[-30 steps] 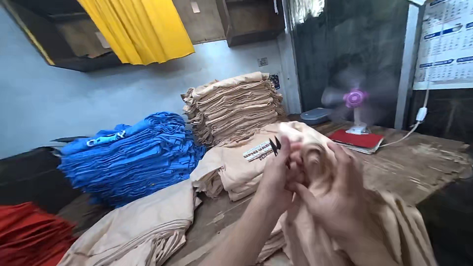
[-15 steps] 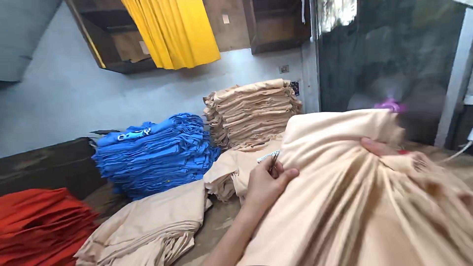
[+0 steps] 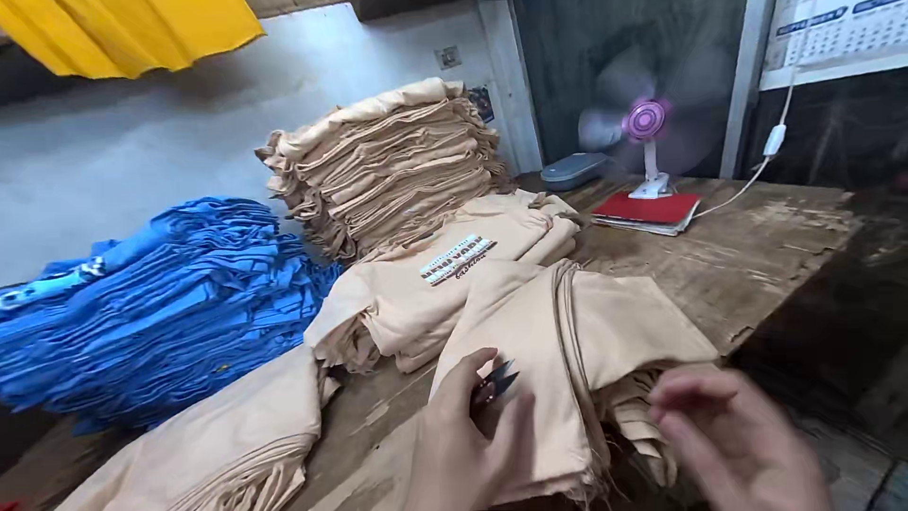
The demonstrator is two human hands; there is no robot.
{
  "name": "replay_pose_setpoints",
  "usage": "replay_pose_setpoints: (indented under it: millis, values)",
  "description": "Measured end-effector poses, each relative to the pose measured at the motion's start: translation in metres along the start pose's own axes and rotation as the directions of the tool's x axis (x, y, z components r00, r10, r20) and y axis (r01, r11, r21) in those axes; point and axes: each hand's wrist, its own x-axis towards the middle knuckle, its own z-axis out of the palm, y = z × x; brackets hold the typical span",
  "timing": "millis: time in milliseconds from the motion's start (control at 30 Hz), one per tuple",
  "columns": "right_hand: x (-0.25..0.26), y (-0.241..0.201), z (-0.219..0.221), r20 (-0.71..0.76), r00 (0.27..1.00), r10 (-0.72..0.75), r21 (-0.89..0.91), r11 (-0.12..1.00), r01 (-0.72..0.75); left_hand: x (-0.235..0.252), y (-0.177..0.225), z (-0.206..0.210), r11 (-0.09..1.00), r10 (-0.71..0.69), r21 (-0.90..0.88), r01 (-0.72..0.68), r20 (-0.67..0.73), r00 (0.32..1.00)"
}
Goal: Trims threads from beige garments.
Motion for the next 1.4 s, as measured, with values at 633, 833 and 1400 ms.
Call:
replay_pose_setpoints:
  millis: [633,833,1400]
  values:
    - [-0.046,-0.007,0.067,-0.245,0.962,-0.124,-0.316,0.948,0.042,-0.051,0.040,-0.014,0.977,0.197,0.068,-0.203,0.087,0.976]
    - [-0.045,-0.001,0.072,-0.231,0.958,-0.169,-0.297,0.950,0.096,-0.045,0.044,-0.012,0.966,0.224,0.115,-0.232,0.077,0.972]
    - [-0.055,0.005,0.061,-0.176,0.979,-0.103,-0.141,0.987,0.079,-0.041,0.046,-0.016,0.964,0.233,0.110,-0.242,0.095,0.968]
